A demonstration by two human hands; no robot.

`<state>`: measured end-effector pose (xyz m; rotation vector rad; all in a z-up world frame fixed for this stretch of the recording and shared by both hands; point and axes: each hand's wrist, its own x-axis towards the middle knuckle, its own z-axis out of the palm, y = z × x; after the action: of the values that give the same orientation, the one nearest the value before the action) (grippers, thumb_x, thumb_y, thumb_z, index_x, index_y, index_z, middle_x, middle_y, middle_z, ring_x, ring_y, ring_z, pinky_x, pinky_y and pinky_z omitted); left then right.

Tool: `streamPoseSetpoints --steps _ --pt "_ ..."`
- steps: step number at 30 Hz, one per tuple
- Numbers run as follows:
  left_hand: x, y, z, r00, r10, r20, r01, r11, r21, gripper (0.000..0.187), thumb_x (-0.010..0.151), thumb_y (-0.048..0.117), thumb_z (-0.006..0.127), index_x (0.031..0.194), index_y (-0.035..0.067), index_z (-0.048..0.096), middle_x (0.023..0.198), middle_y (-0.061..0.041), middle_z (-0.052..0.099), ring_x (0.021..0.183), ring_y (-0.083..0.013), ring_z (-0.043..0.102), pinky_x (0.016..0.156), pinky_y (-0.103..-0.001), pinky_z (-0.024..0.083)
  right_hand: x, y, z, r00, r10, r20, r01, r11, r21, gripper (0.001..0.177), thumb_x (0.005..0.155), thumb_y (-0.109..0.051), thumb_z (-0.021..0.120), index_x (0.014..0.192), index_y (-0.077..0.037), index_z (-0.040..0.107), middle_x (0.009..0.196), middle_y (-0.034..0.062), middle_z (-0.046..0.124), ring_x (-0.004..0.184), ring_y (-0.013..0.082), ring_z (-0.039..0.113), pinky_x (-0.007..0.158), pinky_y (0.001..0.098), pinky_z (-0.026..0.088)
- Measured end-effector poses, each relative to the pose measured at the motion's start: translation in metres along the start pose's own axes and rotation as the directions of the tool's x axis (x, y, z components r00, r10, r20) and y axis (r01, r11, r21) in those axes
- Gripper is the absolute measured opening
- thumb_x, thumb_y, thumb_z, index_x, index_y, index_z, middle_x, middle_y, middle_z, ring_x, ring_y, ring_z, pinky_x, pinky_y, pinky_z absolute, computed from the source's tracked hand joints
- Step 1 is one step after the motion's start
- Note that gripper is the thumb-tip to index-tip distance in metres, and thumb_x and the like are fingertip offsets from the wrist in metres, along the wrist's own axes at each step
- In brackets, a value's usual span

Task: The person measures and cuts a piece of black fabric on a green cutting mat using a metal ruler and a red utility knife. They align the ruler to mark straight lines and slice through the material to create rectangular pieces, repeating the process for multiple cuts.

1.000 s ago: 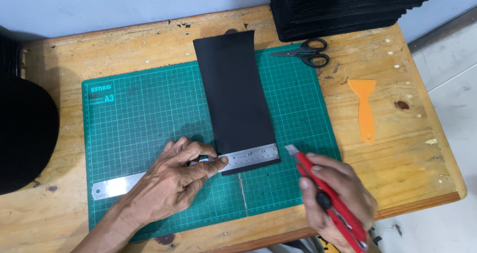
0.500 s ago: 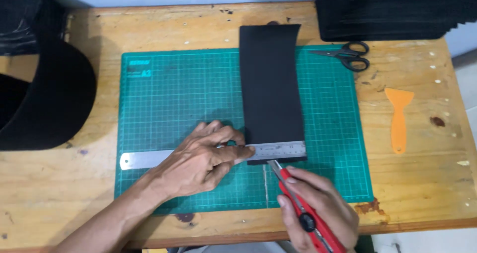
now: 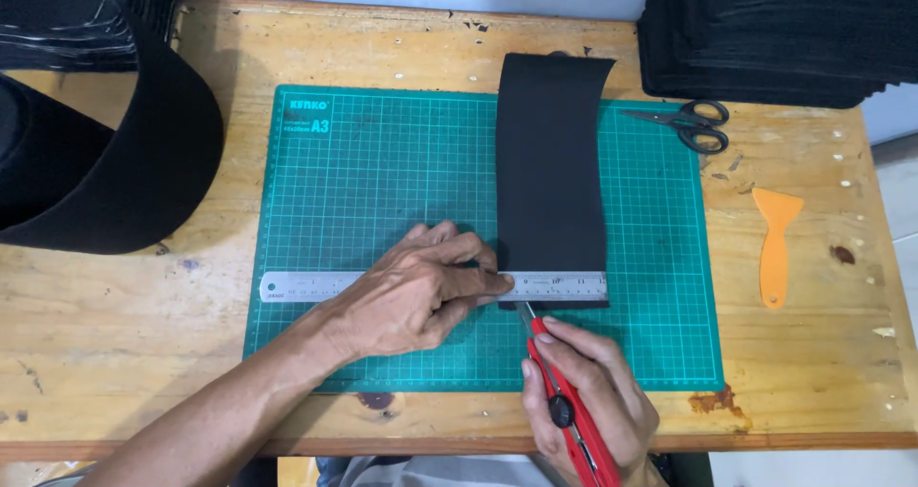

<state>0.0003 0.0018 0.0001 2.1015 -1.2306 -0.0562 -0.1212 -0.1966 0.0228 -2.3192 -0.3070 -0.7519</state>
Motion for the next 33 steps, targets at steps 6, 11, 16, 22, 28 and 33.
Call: streamPoseSetpoints --steps 6,11,16,22,28,33 --pt "0.0008 0.003 -0.0019 0.998 -0.062 -0.006 0.061 0.991 -0.119 0.012 0.1 0.014 0.063 0.107 0.016 0.073 0.111 -0.001 0.067 0.093 -0.024 0.058 0.077 -0.041 0.038 -0.0036 0.0032 -0.0032 0.998 -0.056 0.003 0.056 0.998 0.009 0.023 0.087 -0.011 0.077 0.107 -0.001 0.073 0.109 0.0171 0.075 0.093 0.0213 0.079 0.086 0.026 0.065" --pt "0.0004 0.0031 -0.0016 0.998 -0.068 0.003 0.068 0.991 -0.117 0.013 0.098 0.013 0.065 0.107 0.016 0.075 0.11 0.0 0.066 0.094 -0.024 0.058 0.079 -0.042 0.039 -0.0081 0.0041 -0.0028 1.0 -0.02 0.01 0.02 1.0 -0.005 0.025 0.086 -0.011 0.079 0.109 -0.006 0.073 0.113 0.0138 0.075 0.098 0.0194 0.079 0.085 0.0259 0.065" --pt "0.0003 0.0031 -0.0013 0.998 -0.067 0.011 0.068 0.989 -0.13 0.013 0.099 0.012 0.062 0.102 0.015 0.074 0.108 0.0 0.066 0.095 -0.0237 0.056 0.078 -0.042 0.038 -0.0075 0.0052 -0.0026 0.999 -0.053 0.005 0.053 0.998 0.023 0.024 0.085 -0.009 0.079 0.108 -0.003 0.073 0.112 0.016 0.075 0.097 0.0214 0.078 0.085 0.0268 0.065" --pt "0.0005 0.0042 -0.0019 0.998 -0.067 0.018 0.068 0.99 -0.123 0.014 0.1 0.014 0.062 0.105 0.015 0.075 0.109 -0.001 0.066 0.095 -0.0229 0.058 0.079 -0.042 0.038 -0.0091 0.0062 -0.0024 0.999 -0.027 0.03 0.025 0.998 0.054 0.025 0.086 -0.009 0.079 0.11 -0.004 0.073 0.114 0.0154 0.074 0.099 0.0213 0.078 0.087 0.027 0.064" --pt "0.0006 0.0046 -0.0021 0.998 -0.067 0.02 0.069 0.99 -0.125 0.014 0.1 0.013 0.062 0.104 0.013 0.076 0.108 -0.002 0.066 0.096 -0.0232 0.058 0.08 -0.042 0.039 -0.011 0.0075 -0.0029 0.998 -0.021 0.054 0.018 0.999 0.05 0.027 0.087 -0.01 0.078 0.113 -0.005 0.072 0.117 0.0153 0.073 0.102 0.0226 0.078 0.085 0.0282 0.066" --pt "0.0004 0.0034 -0.0009 0.998 -0.066 0.015 0.067 0.992 -0.107 0.015 0.099 0.013 0.063 0.106 0.014 0.076 0.109 -0.002 0.065 0.095 -0.0238 0.058 0.079 -0.042 0.039 -0.0094 0.0085 -0.0013 0.996 -0.082 0.031 0.08 0.995 0.067 0.024 0.088 -0.007 0.077 0.111 -0.003 0.072 0.115 0.0162 0.074 0.1 0.0224 0.078 0.089 0.0271 0.064"
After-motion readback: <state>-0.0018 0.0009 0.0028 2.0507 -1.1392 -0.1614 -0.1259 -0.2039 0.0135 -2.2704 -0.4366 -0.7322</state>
